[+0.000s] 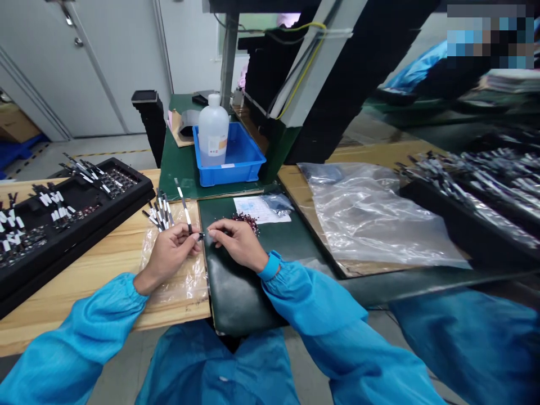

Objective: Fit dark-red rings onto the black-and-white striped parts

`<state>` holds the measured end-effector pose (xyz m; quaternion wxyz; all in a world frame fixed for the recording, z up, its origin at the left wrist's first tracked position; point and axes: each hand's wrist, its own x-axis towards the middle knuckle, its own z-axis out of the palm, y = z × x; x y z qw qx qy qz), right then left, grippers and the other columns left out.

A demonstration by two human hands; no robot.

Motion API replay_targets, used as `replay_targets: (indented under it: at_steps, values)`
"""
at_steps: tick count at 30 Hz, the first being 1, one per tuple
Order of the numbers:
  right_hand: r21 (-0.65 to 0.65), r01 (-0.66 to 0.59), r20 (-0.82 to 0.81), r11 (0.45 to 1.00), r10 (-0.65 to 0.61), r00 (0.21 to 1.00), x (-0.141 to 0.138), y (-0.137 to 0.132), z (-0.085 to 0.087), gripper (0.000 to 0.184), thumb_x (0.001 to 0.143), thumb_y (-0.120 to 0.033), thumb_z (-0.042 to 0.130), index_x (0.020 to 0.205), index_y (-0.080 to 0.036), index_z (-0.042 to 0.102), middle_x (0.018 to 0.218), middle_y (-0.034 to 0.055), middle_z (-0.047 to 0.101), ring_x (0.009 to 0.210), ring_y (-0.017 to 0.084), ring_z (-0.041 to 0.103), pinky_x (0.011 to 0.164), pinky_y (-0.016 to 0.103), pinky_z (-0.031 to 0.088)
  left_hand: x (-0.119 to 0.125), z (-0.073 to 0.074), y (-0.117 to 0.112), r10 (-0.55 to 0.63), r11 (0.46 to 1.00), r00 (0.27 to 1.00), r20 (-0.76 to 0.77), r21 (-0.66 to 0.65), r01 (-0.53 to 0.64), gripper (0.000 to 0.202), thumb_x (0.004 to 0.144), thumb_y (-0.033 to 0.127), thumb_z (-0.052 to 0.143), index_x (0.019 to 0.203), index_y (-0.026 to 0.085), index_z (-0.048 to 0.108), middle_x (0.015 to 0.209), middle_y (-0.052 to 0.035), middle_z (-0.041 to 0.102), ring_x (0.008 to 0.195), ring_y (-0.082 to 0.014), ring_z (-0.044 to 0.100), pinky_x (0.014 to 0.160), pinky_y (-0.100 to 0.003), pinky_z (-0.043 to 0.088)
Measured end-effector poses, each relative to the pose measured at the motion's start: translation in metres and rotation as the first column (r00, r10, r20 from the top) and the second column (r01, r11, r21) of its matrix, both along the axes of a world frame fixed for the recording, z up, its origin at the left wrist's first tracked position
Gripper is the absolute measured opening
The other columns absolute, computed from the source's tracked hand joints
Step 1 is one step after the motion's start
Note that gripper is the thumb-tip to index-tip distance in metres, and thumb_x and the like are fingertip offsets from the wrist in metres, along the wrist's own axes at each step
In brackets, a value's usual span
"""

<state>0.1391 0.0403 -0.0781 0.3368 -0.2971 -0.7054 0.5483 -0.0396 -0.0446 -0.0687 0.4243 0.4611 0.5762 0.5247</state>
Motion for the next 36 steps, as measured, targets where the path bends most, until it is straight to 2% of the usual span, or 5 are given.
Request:
replay_targets:
  at_steps: [8,14,19,36]
  values:
    - [0.062,-0.044,0.047,0.997,0.041,0.998,-0.001,-0.0042,0.0014,0.016,0.089,-0.029,0.064,0.092,-0.016,0.073,0.079,0.0028,0.072,0.061,0.012,0.064,0.061,0.024,0.052,-0.0037,-0.0017,0.0022,-0.039,0.994,0.998,0.057,-0.102,0.045,0.04,0.078,0.049,0.077,0.093,0.013,0.068,0.066,-0.0055,0.073,0.057,-0.0151,0.07,0.058,-0.024,0.057]
    - [0.098,-0.028,0.061,0.995,0.022,0.998,-0.0001,-0.0036,-0.0015,0.017,0.09,-0.031,0.065,0.092,-0.016,0.072,0.076,0.0021,0.071,0.063,0.012,0.064,0.061,0.023,0.051,-0.0047,0.0045,0.0024,0.005,0.992,0.998,0.07,-0.128,0.004,0.042,0.075,0.05,0.079,0.091,0.013,0.068,0.065,-0.007,0.074,0.056,-0.0163,0.07,0.055,-0.023,0.055]
    - [0.226,-0.044,0.118,0.973,0.017,0.993,0.0009,-0.0034,0.0002,0.014,0.09,-0.026,0.063,0.088,-0.017,0.073,0.082,0.0027,0.074,0.073,0.014,0.064,0.063,0.022,0.047,-0.0038,0.0068,0.0019,0.016,0.993,0.997,0.072,-0.12,-0.007,0.043,0.073,0.048,0.08,0.094,0.012,0.069,0.065,-0.0064,0.074,0.055,-0.0168,0.069,0.052,-0.023,0.055]
    - [0.255,-0.05,0.156,0.966,0.01,0.988,0.0007,-0.0048,0.0016,0.013,0.088,-0.022,0.063,0.084,-0.016,0.074,0.075,0.0013,0.072,0.067,0.012,0.061,0.065,0.022,0.045,-0.0023,0.0013,0.0012,0.0,0.998,1.0,-0.002,-0.06,0.0,0.038,0.077,0.045,0.078,0.094,0.013,0.07,0.069,-0.0049,0.074,0.058,-0.0153,0.07,0.057,-0.024,0.059]
